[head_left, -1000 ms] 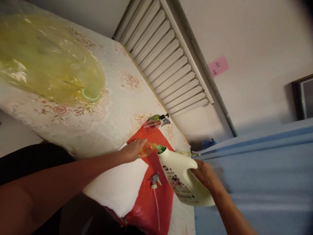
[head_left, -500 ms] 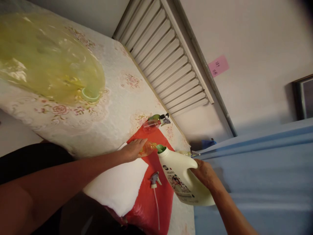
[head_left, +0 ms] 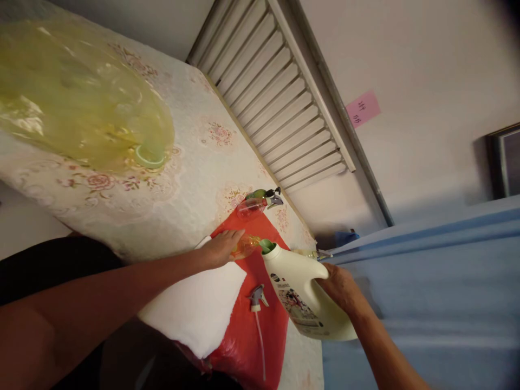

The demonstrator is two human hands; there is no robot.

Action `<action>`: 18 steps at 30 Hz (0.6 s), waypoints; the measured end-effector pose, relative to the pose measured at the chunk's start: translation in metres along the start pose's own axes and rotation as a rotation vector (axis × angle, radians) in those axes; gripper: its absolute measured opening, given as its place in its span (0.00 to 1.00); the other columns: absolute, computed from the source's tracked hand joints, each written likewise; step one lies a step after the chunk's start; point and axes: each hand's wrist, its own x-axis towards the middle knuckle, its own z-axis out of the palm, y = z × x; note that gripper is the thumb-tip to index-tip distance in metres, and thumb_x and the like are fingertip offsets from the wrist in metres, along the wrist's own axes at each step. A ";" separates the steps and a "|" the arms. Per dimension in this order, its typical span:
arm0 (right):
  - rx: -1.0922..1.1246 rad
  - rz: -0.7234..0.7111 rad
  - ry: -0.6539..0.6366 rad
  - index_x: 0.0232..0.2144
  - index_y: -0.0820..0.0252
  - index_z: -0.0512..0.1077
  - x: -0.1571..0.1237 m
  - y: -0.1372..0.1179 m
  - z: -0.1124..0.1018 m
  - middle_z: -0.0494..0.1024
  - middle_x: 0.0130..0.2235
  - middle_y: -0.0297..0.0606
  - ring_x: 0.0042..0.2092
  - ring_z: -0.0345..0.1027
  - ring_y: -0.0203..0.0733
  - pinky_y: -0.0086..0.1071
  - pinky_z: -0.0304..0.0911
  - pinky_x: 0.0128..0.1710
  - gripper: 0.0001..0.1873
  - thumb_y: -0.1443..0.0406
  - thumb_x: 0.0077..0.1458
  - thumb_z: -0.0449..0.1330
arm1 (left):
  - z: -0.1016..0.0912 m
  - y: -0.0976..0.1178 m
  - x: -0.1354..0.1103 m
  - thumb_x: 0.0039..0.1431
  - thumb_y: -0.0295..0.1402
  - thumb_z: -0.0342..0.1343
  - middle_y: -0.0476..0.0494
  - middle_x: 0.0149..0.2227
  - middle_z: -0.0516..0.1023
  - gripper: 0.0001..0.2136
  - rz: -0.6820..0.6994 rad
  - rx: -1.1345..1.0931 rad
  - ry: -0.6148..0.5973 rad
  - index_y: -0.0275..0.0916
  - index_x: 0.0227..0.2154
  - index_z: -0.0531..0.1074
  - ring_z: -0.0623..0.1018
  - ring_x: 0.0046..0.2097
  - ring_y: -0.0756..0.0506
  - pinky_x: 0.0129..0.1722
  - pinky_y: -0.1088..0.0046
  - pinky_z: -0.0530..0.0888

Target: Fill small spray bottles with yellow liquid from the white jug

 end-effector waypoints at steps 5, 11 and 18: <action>-0.001 0.004 -0.006 0.30 0.57 0.76 -0.001 -0.001 0.000 0.81 0.32 0.39 0.37 0.75 0.45 0.29 0.59 0.32 0.13 0.59 0.56 0.53 | 0.002 -0.002 0.000 0.54 0.31 0.61 0.31 0.62 0.63 0.38 0.007 0.005 -0.002 0.34 0.65 0.48 0.64 0.62 0.33 0.57 0.60 0.64; -0.011 0.007 -0.010 0.31 0.56 0.76 -0.003 -0.004 -0.002 0.81 0.33 0.39 0.38 0.75 0.45 0.29 0.58 0.32 0.13 0.58 0.57 0.54 | 0.002 -0.002 0.000 0.54 0.30 0.60 0.32 0.61 0.64 0.38 0.001 0.001 0.002 0.36 0.65 0.48 0.65 0.62 0.33 0.57 0.59 0.64; -0.011 -0.011 0.005 0.31 0.57 0.76 -0.002 -0.002 -0.001 0.81 0.33 0.39 0.38 0.75 0.46 0.29 0.59 0.32 0.12 0.60 0.56 0.54 | 0.003 -0.004 0.002 0.54 0.32 0.60 0.34 0.60 0.66 0.37 0.017 -0.086 0.031 0.42 0.64 0.49 0.65 0.61 0.30 0.57 0.56 0.65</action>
